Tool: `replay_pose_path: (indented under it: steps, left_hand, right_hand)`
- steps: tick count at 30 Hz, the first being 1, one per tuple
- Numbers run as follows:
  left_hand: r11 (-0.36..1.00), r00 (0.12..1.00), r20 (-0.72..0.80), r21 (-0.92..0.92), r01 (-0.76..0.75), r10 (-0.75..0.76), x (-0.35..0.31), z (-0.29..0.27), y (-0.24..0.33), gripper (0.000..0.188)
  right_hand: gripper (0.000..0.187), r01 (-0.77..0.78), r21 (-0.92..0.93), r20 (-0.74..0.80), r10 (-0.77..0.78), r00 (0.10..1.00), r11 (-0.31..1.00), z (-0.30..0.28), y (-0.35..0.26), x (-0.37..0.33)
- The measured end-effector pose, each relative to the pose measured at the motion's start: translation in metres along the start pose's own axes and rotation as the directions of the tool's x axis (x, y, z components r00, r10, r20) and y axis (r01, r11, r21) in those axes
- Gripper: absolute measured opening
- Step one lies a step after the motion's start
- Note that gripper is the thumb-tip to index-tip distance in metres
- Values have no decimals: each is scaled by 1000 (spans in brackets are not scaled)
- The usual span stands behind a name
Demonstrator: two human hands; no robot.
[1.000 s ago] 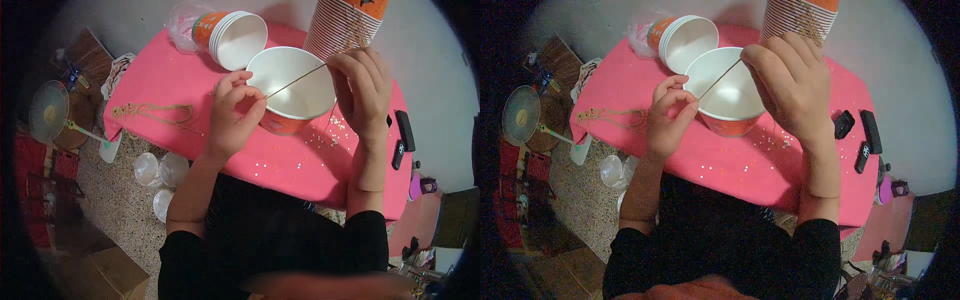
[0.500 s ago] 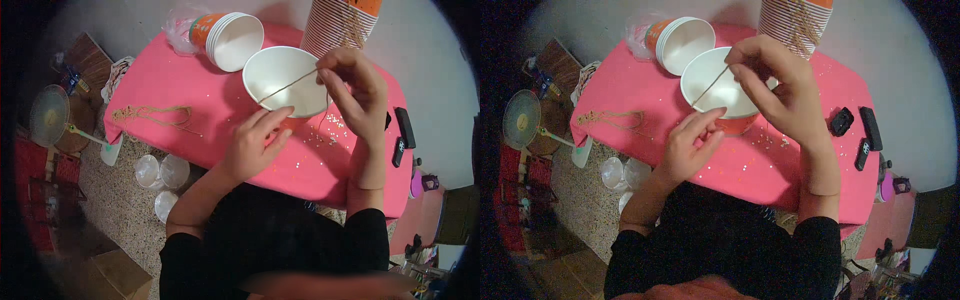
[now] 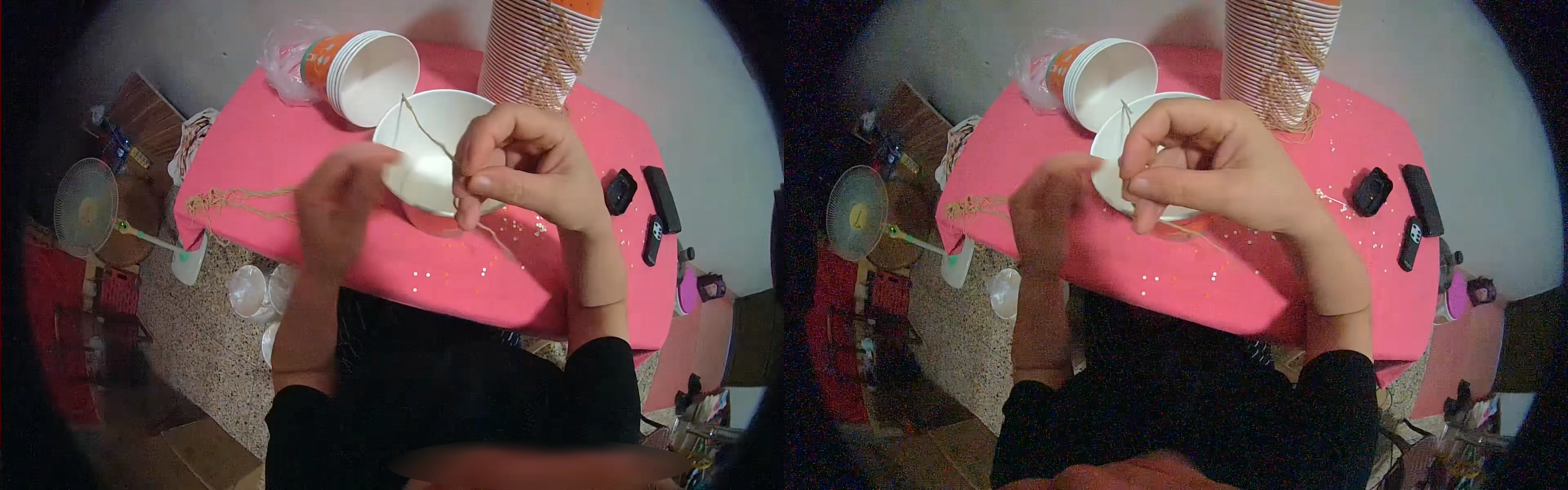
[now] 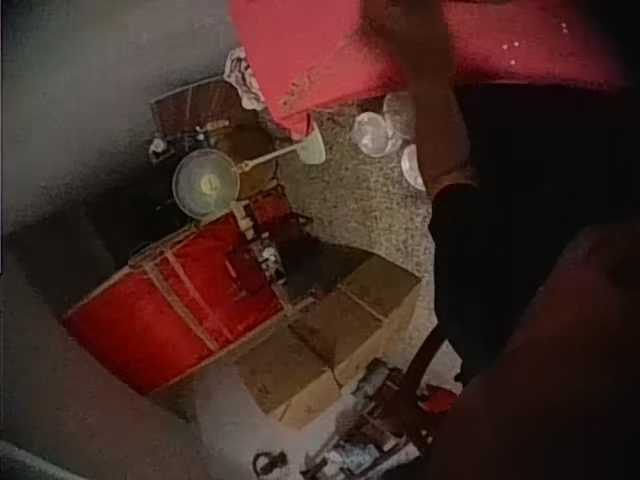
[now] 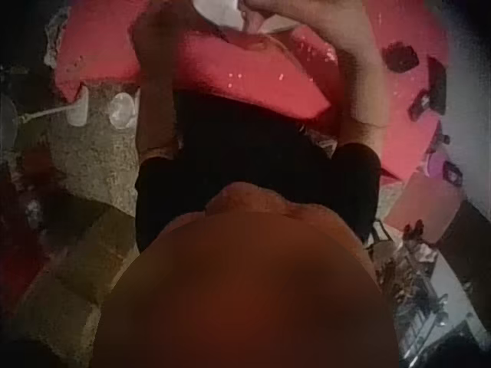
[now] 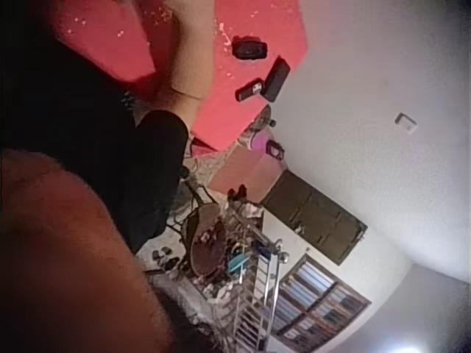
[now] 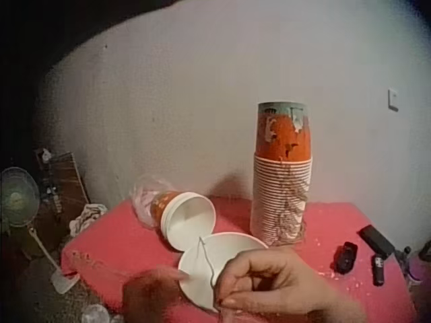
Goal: Tie elastic strings to pre-punched holes in paper buckets for packaging.
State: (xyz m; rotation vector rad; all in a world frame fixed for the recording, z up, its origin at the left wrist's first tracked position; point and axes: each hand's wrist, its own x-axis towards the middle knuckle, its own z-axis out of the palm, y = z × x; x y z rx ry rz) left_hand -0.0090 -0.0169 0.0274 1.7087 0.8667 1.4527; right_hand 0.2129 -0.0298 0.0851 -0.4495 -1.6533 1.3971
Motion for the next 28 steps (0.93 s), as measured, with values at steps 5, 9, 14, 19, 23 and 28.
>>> replay_pose_path:
  steps: [5, 9, 14, 19, 23, 28]
  left_hand:
    - [893, 914, 306, -279, 354, -266, -26, 26, 23, 14]
    - [872, 907, 296, -299, 387, -301, -26, 16, 12, 13]
    - [871, 939, 196, -358, 338, -284, -35, 0, -2, 16]
    - [942, 951, 58, -134, 307, -302, -34, -1, 7, 17]
    - [953, 961, 42, -123, 276, -273, -33, -3, 4, 16]
    - [940, 943, 58, -78, 332, -328, -29, 13, 17, 14]
  right_hand:
    - [11, 147, 18, -45, -146, 988, 989, 3, 5, 4]
    - [10, 290, 25, -205, -279, 938, 957, -21, -1, 9]
    - [11, 321, -36, -306, -316, 898, 946, -59, 4, 12]
    - [5, 224, -307, -362, -331, 871, 925, -67, 11, 16]
    - [20, -23, -841, -281, -400, 872, 540, -75, 24, 19]
    - [24, -89, -975, -166, -407, 898, 202, -56, 21, 14]
